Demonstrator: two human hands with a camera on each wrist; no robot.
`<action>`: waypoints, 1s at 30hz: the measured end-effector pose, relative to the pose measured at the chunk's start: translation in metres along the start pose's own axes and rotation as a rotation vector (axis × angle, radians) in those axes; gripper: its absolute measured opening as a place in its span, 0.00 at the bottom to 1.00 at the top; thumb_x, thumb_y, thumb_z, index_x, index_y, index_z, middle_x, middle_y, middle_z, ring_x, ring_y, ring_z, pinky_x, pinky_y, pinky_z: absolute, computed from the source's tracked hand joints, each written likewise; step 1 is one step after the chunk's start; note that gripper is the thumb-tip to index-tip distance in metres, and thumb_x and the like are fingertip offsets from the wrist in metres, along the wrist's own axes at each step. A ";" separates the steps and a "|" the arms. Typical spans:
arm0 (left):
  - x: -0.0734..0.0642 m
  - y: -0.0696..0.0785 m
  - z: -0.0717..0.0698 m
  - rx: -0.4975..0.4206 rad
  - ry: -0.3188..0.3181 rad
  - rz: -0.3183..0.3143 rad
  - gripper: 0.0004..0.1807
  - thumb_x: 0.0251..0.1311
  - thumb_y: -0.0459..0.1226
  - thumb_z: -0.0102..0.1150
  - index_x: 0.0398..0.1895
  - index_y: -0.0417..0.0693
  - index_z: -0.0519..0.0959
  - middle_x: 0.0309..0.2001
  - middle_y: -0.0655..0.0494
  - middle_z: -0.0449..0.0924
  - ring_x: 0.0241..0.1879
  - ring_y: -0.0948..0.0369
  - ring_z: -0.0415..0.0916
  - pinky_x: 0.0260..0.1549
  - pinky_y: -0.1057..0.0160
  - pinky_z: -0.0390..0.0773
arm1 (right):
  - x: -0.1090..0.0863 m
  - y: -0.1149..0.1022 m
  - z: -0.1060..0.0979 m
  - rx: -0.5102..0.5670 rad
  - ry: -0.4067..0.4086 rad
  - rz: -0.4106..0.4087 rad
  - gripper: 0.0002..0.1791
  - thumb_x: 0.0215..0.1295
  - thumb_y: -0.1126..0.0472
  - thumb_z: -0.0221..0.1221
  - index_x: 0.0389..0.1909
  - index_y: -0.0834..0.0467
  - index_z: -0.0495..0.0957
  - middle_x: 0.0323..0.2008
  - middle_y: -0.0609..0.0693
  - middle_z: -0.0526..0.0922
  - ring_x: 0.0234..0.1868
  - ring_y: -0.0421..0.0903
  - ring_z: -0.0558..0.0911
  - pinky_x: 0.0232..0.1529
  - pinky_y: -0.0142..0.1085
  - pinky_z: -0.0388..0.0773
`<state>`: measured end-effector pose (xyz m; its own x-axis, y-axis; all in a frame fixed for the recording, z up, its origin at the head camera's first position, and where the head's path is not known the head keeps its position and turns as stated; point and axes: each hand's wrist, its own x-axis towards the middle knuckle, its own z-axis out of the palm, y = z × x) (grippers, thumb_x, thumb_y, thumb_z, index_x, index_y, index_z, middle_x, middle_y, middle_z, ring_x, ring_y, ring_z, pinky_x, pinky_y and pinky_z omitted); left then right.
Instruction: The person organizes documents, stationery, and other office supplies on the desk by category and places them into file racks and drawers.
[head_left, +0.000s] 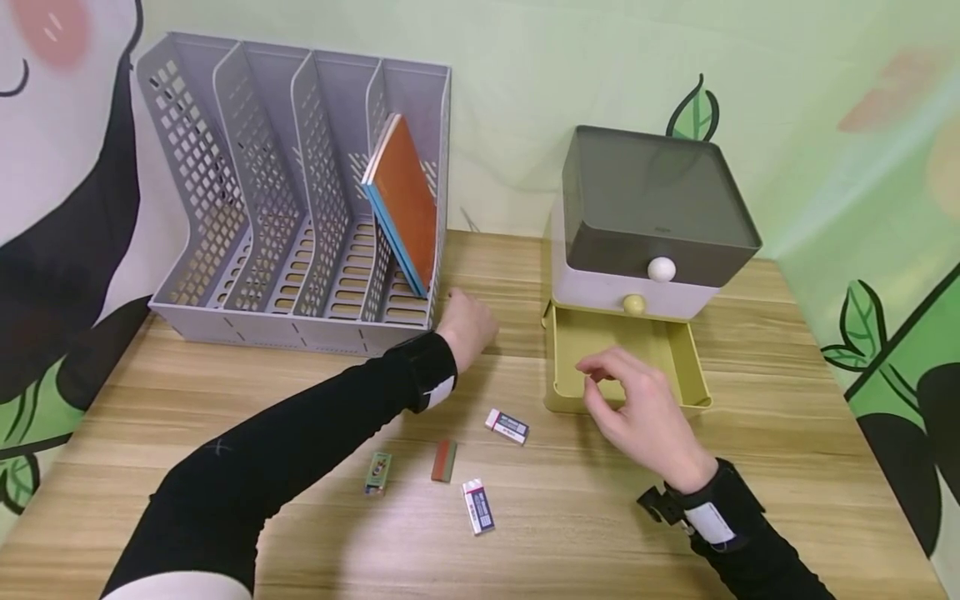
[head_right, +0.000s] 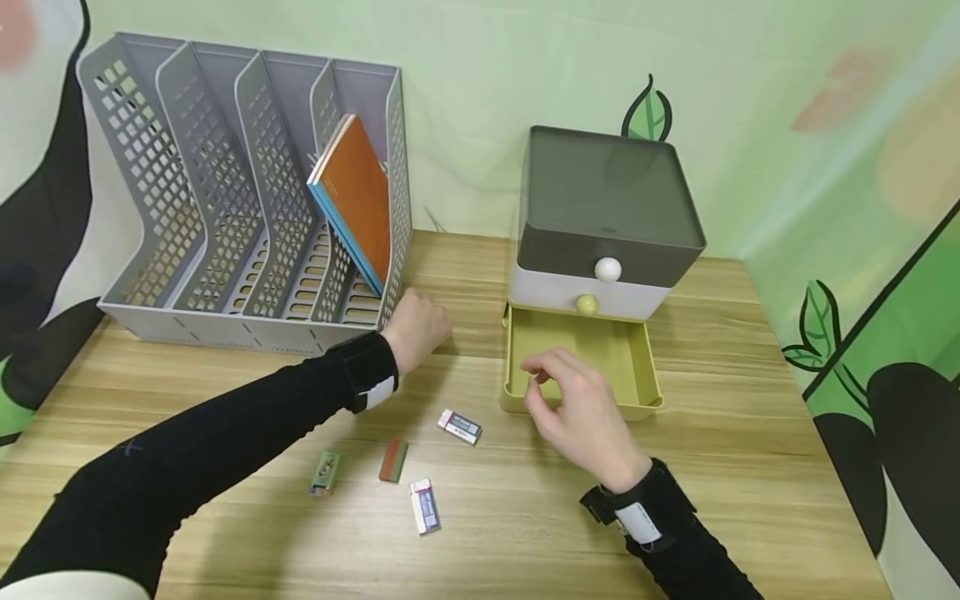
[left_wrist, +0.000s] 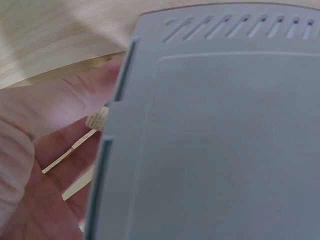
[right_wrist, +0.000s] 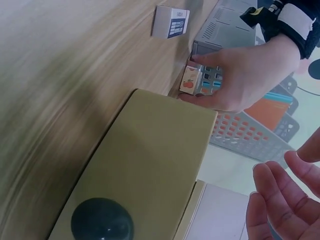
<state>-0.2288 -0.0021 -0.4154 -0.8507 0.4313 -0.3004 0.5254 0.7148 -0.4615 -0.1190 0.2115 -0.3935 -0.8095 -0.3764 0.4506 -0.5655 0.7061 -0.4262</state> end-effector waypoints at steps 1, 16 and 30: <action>0.001 0.000 0.001 -0.002 0.006 0.002 0.17 0.69 0.34 0.40 0.42 0.56 0.82 0.42 0.61 0.82 0.43 0.60 0.78 0.49 0.55 0.75 | 0.000 0.001 0.000 0.000 -0.002 0.003 0.08 0.57 0.66 0.55 0.37 0.56 0.78 0.34 0.47 0.82 0.35 0.39 0.79 0.36 0.36 0.79; -0.031 -0.026 -0.010 -0.392 0.349 0.088 0.09 0.53 0.39 0.64 0.38 0.51 0.80 0.38 0.57 0.82 0.39 0.56 0.80 0.38 0.54 0.79 | -0.003 0.013 0.000 0.123 0.021 0.101 0.10 0.57 0.70 0.57 0.38 0.58 0.80 0.36 0.49 0.83 0.35 0.39 0.80 0.38 0.32 0.78; -0.045 0.009 -0.012 -0.897 0.653 0.218 0.30 0.49 0.52 0.65 0.54 0.50 0.75 0.50 0.57 0.80 0.49 0.61 0.78 0.51 0.64 0.76 | 0.015 0.012 0.009 0.503 -0.035 0.322 0.11 0.62 0.71 0.54 0.45 0.64 0.72 0.41 0.60 0.81 0.40 0.47 0.82 0.40 0.26 0.79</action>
<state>-0.1855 -0.0087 -0.3962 -0.7255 0.6125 0.3138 0.6865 0.6125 0.3918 -0.1395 0.2088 -0.3984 -0.9524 -0.2162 0.2151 -0.2897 0.4205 -0.8598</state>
